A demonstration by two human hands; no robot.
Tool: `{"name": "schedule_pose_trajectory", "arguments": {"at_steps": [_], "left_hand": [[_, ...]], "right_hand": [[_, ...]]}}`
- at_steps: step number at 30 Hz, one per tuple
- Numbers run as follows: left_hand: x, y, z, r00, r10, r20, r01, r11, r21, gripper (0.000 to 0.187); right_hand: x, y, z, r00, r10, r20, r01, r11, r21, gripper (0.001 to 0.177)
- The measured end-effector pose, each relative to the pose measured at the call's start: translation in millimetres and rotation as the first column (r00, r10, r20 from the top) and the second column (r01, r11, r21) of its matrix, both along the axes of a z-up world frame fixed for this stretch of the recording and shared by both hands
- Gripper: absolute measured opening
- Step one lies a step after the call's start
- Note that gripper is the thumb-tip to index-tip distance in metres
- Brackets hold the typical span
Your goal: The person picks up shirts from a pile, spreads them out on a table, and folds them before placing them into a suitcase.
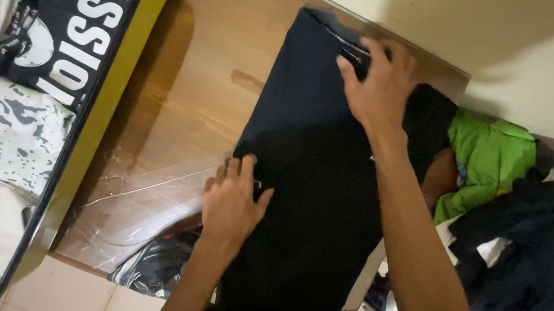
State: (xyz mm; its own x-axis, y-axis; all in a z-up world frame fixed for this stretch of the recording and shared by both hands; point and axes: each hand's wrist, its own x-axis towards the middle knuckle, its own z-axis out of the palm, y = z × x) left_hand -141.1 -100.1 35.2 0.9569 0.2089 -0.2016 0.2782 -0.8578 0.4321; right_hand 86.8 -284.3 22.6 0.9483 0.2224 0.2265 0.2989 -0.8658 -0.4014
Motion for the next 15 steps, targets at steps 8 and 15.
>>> {"name": "schedule_pose_trajectory", "arguments": {"at_steps": [8, 15], "left_hand": [[-9.1, -9.6, -6.8, 0.999, 0.001, 0.051, 0.004, 0.995, -0.104, 0.034], [-16.8, -8.5, -9.7, 0.991, 0.032, 0.128, -0.016, 0.993, -0.121, 0.021]], "right_hand": [[61.5, 71.7, -24.5, 0.962, 0.145, -0.232, -0.104, 0.978, 0.182, 0.038], [95.9, 94.5, -43.7, 0.898, 0.057, -0.436, -0.075, 0.997, -0.025, 0.046]]}}
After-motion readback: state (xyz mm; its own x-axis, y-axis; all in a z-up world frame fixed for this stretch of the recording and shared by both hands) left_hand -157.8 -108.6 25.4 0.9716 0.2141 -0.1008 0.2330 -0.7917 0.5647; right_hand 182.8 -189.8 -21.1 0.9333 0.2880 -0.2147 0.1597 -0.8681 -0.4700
